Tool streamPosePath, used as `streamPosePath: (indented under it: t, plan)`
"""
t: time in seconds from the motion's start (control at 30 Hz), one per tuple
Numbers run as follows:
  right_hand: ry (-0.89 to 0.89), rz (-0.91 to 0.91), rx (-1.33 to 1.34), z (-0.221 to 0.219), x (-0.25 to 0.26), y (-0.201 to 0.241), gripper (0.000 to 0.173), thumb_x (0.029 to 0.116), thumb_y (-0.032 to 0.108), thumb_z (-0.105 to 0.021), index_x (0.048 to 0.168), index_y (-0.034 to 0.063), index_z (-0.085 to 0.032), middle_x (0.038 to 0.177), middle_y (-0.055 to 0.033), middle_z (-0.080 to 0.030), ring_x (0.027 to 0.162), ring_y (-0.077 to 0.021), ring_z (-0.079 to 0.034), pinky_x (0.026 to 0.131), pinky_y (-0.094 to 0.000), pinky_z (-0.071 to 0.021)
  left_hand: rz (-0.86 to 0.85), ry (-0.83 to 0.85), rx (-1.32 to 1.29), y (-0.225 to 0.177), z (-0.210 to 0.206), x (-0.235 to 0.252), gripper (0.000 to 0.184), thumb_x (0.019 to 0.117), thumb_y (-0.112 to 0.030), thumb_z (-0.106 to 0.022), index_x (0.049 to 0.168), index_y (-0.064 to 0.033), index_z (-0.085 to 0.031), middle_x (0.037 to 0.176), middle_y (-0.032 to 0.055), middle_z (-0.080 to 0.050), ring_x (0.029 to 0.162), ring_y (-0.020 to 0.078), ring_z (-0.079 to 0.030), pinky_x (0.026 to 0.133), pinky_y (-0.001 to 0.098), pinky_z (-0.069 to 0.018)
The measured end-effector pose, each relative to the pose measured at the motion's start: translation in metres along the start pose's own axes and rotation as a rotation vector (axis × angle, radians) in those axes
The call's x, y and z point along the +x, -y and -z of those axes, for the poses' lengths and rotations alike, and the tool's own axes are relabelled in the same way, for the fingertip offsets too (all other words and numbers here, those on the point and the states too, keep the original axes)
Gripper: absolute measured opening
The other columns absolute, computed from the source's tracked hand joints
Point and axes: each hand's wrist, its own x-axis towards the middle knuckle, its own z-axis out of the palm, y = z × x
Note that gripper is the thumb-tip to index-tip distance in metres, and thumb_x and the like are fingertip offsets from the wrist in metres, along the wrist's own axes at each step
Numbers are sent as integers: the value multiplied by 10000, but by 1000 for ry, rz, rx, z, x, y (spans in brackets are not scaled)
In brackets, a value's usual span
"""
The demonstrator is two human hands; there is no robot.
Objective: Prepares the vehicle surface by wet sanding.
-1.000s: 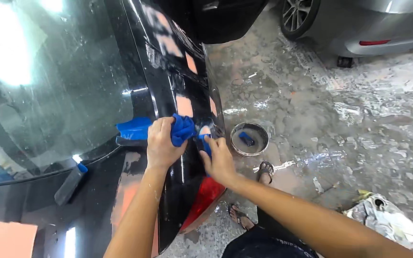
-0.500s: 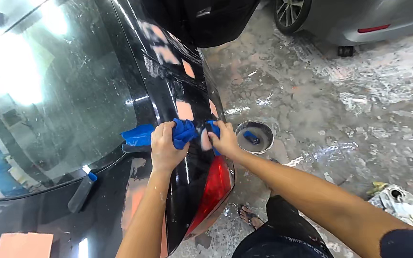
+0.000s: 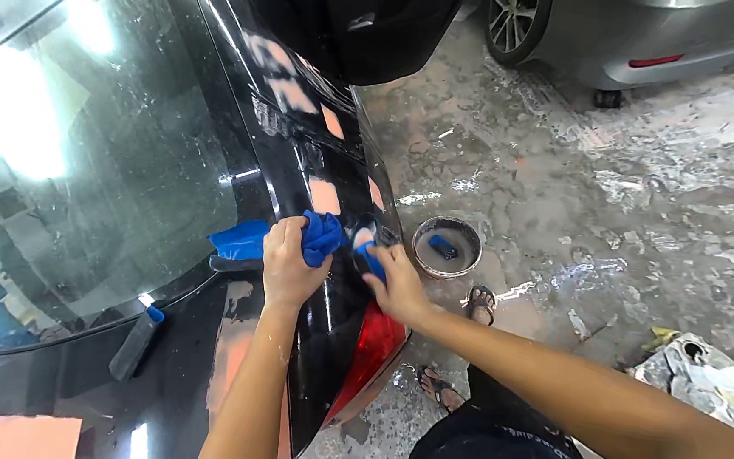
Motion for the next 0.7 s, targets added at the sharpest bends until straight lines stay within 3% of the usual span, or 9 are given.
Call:
streamPosePath:
  t: [0.03,0.1,0.17,0.23,0.37,0.43,0.57,0.7]
  plan:
    - [13,57,-5,-1,-4,-4,504,929,292,-731,1401,158,-614,1169,-157,-597,1027,-293,-635,862,-479,-584,-1,2,1,1,0,0,597,708,-330,-818,1192,-30,-637,1172,148,-676,1114,311,-641,973,514,-510]
    - [0,99,-16,-3,15,-17,477,922,291,-728,1367,143,-640,1156,-195,-615,1008,-332,-647,844,-507,-587,-5,-7,6,2,-1,0,591,710,-345,-808,1185,-35,-641,1161,144,-683,1102,305,-646,959,505,-511]
    - [19,-34,-26,-1,44,-25,486,934,297,-709,1388,149,-620,1210,-255,-598,1058,-403,-635,872,-569,-565,-8,-2,11,0,-1,-2,591,719,-343,-803,1197,-37,-637,1164,148,-683,1110,307,-645,963,508,-509]
    - [13,-118,-31,1,53,-24,515,938,296,-711,1423,172,-589,1236,-253,-581,1101,-406,-617,908,-570,-546,-5,-4,21,-2,-1,-3,595,719,-340,-797,1205,-38,-633,1165,151,-681,1114,307,-644,967,506,-508]
    - [19,111,-13,2,-6,-18,497,932,257,-731,1408,168,-617,1198,-148,-603,1081,-290,-626,908,-469,-577,7,1,17,0,-2,1,596,708,-340,-805,1201,-54,-630,1166,127,-674,1109,284,-638,973,491,-505]
    - [0,158,-13,-1,11,-26,469,918,243,-738,1369,153,-648,1179,-172,-623,1066,-317,-640,898,-495,-581,3,-6,15,2,-3,2,591,708,-344,-807,1193,-54,-634,1156,128,-678,1105,284,-641,972,494,-506]
    - [-17,-88,-21,-1,65,-33,490,930,279,-706,1396,156,-621,1226,-253,-600,1110,-407,-615,915,-575,-544,5,8,9,0,-2,-1,595,724,-340,-798,1208,-42,-623,1168,146,-676,1114,303,-639,974,507,-502]
    - [11,89,20,0,3,-23,486,934,268,-732,1399,180,-621,1207,-149,-603,1086,-293,-628,910,-484,-579,17,10,4,2,-2,2,604,715,-351,-801,1212,-56,-624,1170,127,-671,1117,284,-631,980,493,-498]
